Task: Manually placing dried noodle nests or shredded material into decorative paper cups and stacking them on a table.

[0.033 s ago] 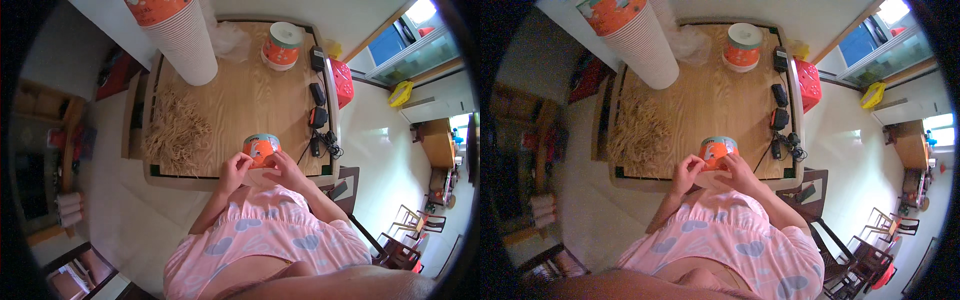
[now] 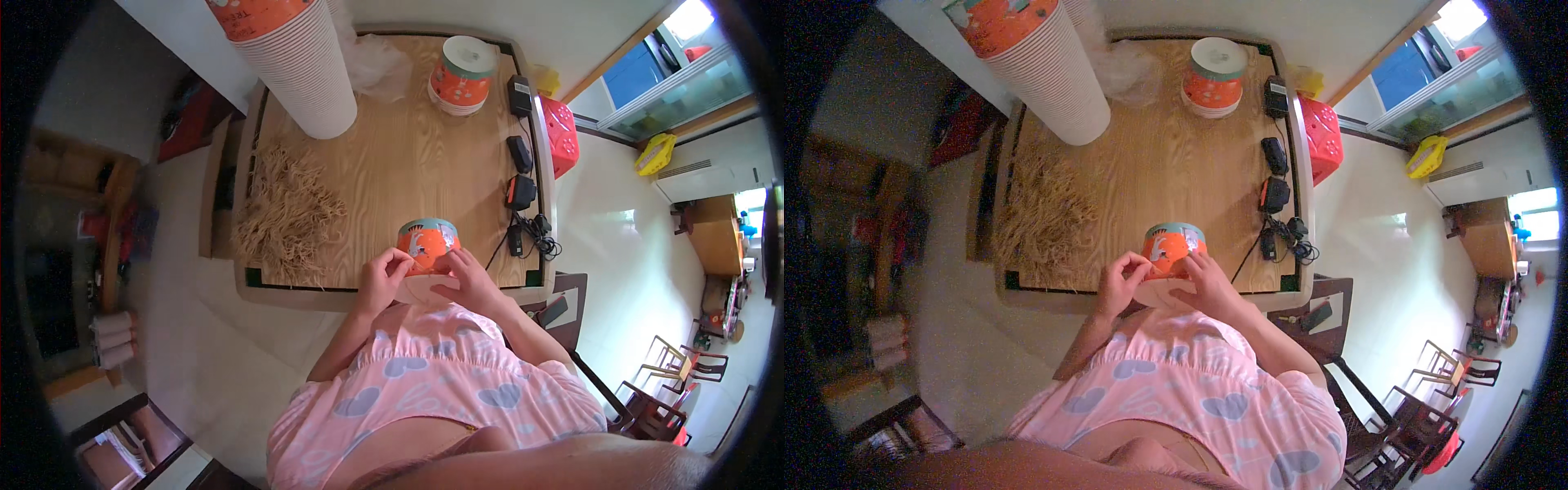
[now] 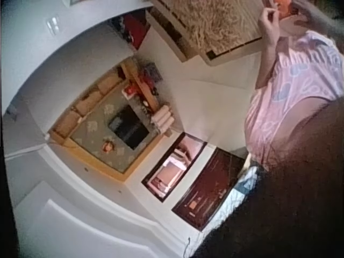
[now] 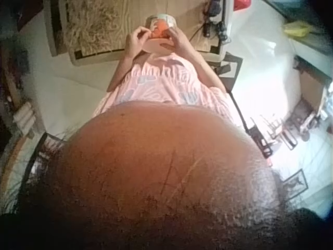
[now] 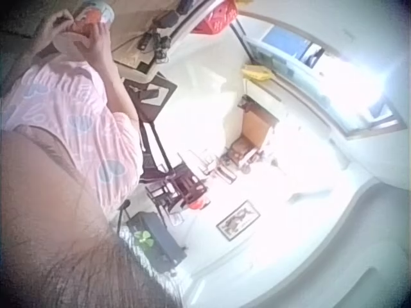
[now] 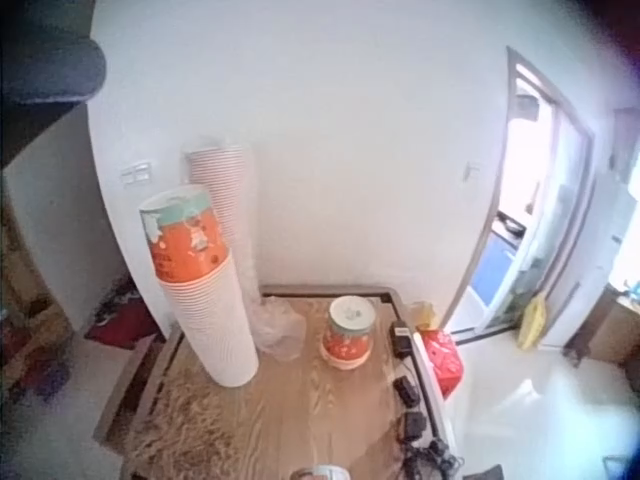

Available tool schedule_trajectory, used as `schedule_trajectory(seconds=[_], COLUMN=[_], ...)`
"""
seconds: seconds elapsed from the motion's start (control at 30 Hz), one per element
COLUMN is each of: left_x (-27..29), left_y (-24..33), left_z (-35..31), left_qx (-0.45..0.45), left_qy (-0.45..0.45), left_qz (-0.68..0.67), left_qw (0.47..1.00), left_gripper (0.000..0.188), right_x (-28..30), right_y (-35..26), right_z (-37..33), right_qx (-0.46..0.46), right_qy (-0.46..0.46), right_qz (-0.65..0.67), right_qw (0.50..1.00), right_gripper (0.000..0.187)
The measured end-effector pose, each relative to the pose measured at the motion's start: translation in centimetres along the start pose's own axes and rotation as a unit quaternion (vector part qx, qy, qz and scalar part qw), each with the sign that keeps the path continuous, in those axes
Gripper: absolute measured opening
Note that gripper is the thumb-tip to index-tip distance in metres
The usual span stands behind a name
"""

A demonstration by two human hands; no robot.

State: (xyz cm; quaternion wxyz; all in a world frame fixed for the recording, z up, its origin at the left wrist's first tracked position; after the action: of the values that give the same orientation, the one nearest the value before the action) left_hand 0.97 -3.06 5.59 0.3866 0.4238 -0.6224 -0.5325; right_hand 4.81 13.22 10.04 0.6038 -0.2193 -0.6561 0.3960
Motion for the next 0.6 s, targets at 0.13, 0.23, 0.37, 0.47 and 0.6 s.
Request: schedule_trajectory(seconds=[0.13, 0.23, 0.37, 0.47, 0.6], left_x=[-0.5, -1.4, -2.8, -2.5, -1.7], left_y=[1.0, -0.3, 0.6, -0.3, -1.2], left_z=[0.6, 2.1, 3.2, 3.7, 3.8], left_qx=[0.015, -0.019, -0.08, -0.001, 0.08], left_qy=[-0.016, -0.029, -0.05, -0.101, -0.221], left_qz=[0.021, 0.041, 0.149, 0.072, -0.002], left_qw=[1.0, 0.999, 0.984, 0.992, 0.972], left_gripper=[0.006, 0.009, 0.01, 0.01, 0.016], right_x=[-0.5, -0.4, -0.3, -0.2, 0.0], right_y=[0.3, 0.0, -0.3, -0.2, 0.2], right_z=[-1.0, -1.0, -0.9, -0.9, -0.9], right_qx=[0.041, 0.059, 0.079, 0.09, 0.065], right_qy=[0.019, 0.02, 0.007, 0.008, 0.02], right_qz=[-0.068, -0.067, -0.065, -0.06, -0.053], right_qw=[0.997, 0.996, 0.995, 0.994, 0.996], right_gripper=[0.028, 0.025, 0.022, 0.022, 0.022])
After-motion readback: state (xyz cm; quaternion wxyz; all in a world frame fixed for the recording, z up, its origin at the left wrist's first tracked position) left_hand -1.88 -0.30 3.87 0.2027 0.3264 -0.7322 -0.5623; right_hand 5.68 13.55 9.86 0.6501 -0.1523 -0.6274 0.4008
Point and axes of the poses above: each hand's wrist, its own z-axis towards the middle knuckle, its own x-axis out of the back of the hand, y = z × x, the point moved 5 cm from there along z, towards the middle knuckle, and after that the axes turned 6 degrees about -z, right-handed, at the moved point
